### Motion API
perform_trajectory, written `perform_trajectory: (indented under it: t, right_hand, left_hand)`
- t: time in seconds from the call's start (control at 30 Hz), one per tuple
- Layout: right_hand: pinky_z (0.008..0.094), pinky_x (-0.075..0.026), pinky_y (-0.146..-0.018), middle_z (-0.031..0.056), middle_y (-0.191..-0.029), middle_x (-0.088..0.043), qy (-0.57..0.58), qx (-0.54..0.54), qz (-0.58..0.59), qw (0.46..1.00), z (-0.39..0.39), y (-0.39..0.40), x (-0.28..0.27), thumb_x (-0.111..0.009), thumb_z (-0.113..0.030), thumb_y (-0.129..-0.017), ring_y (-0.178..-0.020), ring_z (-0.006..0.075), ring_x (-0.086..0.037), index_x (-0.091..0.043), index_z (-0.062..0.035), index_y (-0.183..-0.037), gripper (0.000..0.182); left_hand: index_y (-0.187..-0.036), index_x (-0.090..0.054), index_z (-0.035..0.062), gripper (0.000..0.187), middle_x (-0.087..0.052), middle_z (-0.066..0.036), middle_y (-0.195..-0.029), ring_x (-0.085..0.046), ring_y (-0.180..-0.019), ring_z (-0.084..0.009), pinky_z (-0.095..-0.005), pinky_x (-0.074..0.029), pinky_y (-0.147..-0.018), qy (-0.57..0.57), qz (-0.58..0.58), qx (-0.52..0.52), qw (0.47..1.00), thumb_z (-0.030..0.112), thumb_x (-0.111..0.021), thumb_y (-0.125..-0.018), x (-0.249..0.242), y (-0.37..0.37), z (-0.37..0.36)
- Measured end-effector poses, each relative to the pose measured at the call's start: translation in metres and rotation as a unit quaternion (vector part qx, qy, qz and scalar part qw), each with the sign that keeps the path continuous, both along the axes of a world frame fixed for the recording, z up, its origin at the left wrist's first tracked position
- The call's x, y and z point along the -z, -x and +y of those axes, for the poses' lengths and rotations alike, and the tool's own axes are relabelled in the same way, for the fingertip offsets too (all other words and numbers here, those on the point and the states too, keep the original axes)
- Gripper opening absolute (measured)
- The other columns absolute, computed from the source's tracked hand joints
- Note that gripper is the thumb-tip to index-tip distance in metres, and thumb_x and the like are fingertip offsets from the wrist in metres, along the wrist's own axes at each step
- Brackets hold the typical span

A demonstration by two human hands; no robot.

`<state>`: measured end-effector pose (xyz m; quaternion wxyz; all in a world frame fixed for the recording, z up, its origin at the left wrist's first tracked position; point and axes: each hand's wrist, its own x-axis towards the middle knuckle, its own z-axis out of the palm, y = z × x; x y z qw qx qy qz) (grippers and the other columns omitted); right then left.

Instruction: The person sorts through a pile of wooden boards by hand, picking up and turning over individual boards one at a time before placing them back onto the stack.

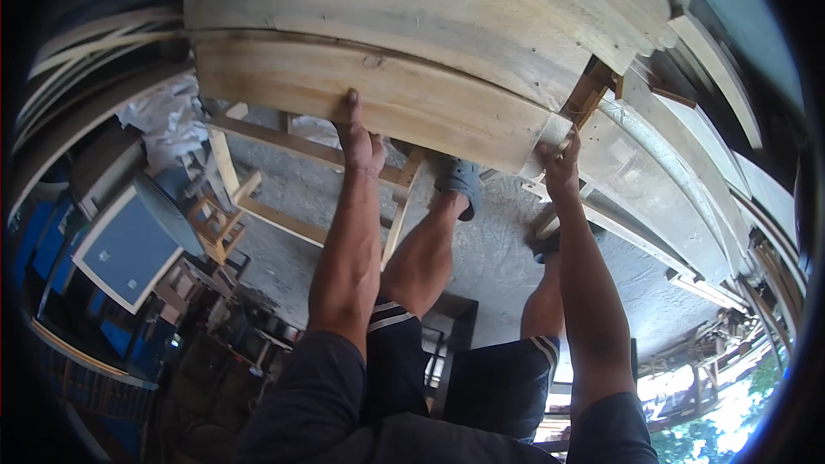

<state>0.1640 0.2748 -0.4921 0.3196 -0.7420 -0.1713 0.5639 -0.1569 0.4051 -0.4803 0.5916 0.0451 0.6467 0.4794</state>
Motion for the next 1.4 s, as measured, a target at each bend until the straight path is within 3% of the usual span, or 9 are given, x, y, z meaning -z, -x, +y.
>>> perform_trajectory:
  t: [0.13,0.37,0.67,0.73,0.9,1.07,1.2,1.3,1.4]
  right_hand:
    - [0.0337,-0.044,-0.093,0.0186,-0.124,-0.049,0.018,0.01,0.043,0.999,-0.006,-0.001,-0.003,-0.062,-0.02,-0.09,-0.112,0.0225,-0.05,-0.011,-0.0081,-0.144,0.075]
    - [0.0422,-0.036,-0.096,0.0079,-0.122,-0.049,0.125,0.023,0.08,0.989,0.008,-0.01,-0.006,-0.053,-0.029,-0.095,-0.112,0.0178,-0.046,-0.023,-0.0183,-0.137,0.053]
    - [0.0456,-0.034,-0.098,0.0072,-0.129,-0.046,0.133,0.092,0.073,0.984,0.021,-0.005,-0.015,-0.052,-0.034,-0.095,-0.118,0.0196,-0.044,-0.016,-0.0202,-0.142,0.061]
    - [0.05,-0.018,-0.109,0.0099,-0.147,-0.03,0.17,0.077,0.095,0.978,0.02,-0.001,-0.021,-0.046,-0.034,-0.097,-0.138,0.0232,-0.025,0.003,-0.018,-0.149,0.073]
    - [0.0503,-0.035,-0.098,0.0148,-0.137,-0.041,0.09,0.017,0.037,0.995,0.0,-0.023,-0.024,-0.056,-0.05,-0.088,-0.127,0.0288,-0.04,-0.016,-0.0185,-0.146,0.077]
    - [0.0336,-0.046,-0.077,0.0117,-0.106,-0.056,-0.021,0.04,-0.208,0.977,0.047,-0.043,-0.072,-0.053,-0.033,-0.09,-0.09,0.0192,-0.058,-0.054,-0.0052,-0.121,0.042]
    - [0.0321,-0.047,-0.077,0.0124,-0.105,-0.058,-0.174,0.033,-0.253,0.951,0.127,-0.058,-0.119,-0.058,-0.031,-0.089,-0.091,0.0185,-0.057,-0.053,-0.0014,-0.119,0.042]
    - [0.0347,-0.047,-0.08,0.011,-0.114,-0.057,-0.067,0.168,-0.122,0.976,0.186,-0.072,-0.119,-0.062,-0.033,-0.085,-0.096,0.0217,-0.058,-0.048,-0.004,-0.127,0.053]
    - [0.0313,-0.048,-0.073,0.0125,-0.112,-0.057,-0.017,0.19,-0.113,0.975,0.222,-0.074,-0.119,-0.066,-0.03,-0.083,-0.088,0.019,-0.056,-0.048,-0.0006,-0.125,0.055]
  left_hand:
    - [-0.144,-0.019,0.0308,0.089,-0.028,0.0,-0.146,-0.026,-0.136,-0.0263,-0.0593,-0.025,-0.103,0.034,0.059,0.065,0.996,0.051,-0.072,-0.075,-0.005,0.009,-0.013]
    - [-0.146,-0.018,0.0242,0.075,-0.015,-0.005,-0.153,-0.012,-0.142,-0.028,-0.0606,-0.016,-0.106,0.048,0.044,-0.06,0.996,0.071,-0.023,-0.088,0.005,0.058,-0.018]
    - [-0.132,-0.041,0.0098,0.053,-0.053,-0.007,-0.122,-0.054,-0.11,-0.025,-0.0407,-0.047,-0.093,-0.188,-0.175,-0.082,0.963,0.044,-0.049,-0.091,0.029,0.087,0.065]
    - [-0.131,-0.042,0.0091,0.049,-0.053,-0.006,-0.12,-0.054,-0.11,-0.0234,-0.0385,-0.046,-0.093,-0.16,-0.022,0.003,0.987,0.035,-0.053,-0.091,0.03,0.101,0.055]
    - [-0.146,-0.022,0.0227,0.074,-0.016,-0.002,-0.154,-0.016,-0.141,-0.0238,-0.0647,-0.015,-0.104,0.035,0.049,0.035,0.998,0.068,-0.029,-0.089,0.029,0.128,0.023]
    - [-0.146,-0.022,0.0155,0.077,-0.028,-0.004,-0.151,-0.036,-0.133,-0.0226,-0.0555,-0.029,-0.1,0.128,0.126,0.051,0.982,0.068,-0.016,-0.09,0.003,0.136,0.012]
    - [-0.14,-0.037,0.0106,0.078,-0.046,-0.009,-0.136,-0.044,-0.121,-0.0245,-0.0466,-0.028,-0.103,0.162,0.221,0.027,0.961,0.067,-0.015,-0.091,-0.021,0.138,0.025]
    - [-0.126,-0.052,0.0102,0.066,-0.05,-0.002,-0.105,-0.044,-0.086,-0.0188,-0.0432,-0.034,-0.092,0.114,0.292,-0.034,0.949,0.058,-0.018,-0.095,-0.019,0.138,0.042]
    - [-0.126,-0.052,0.0116,0.066,-0.052,-0.002,-0.11,-0.045,-0.093,-0.0184,-0.0414,-0.035,-0.092,0.041,0.269,0.023,0.962,0.06,-0.02,-0.095,-0.022,0.112,0.077]
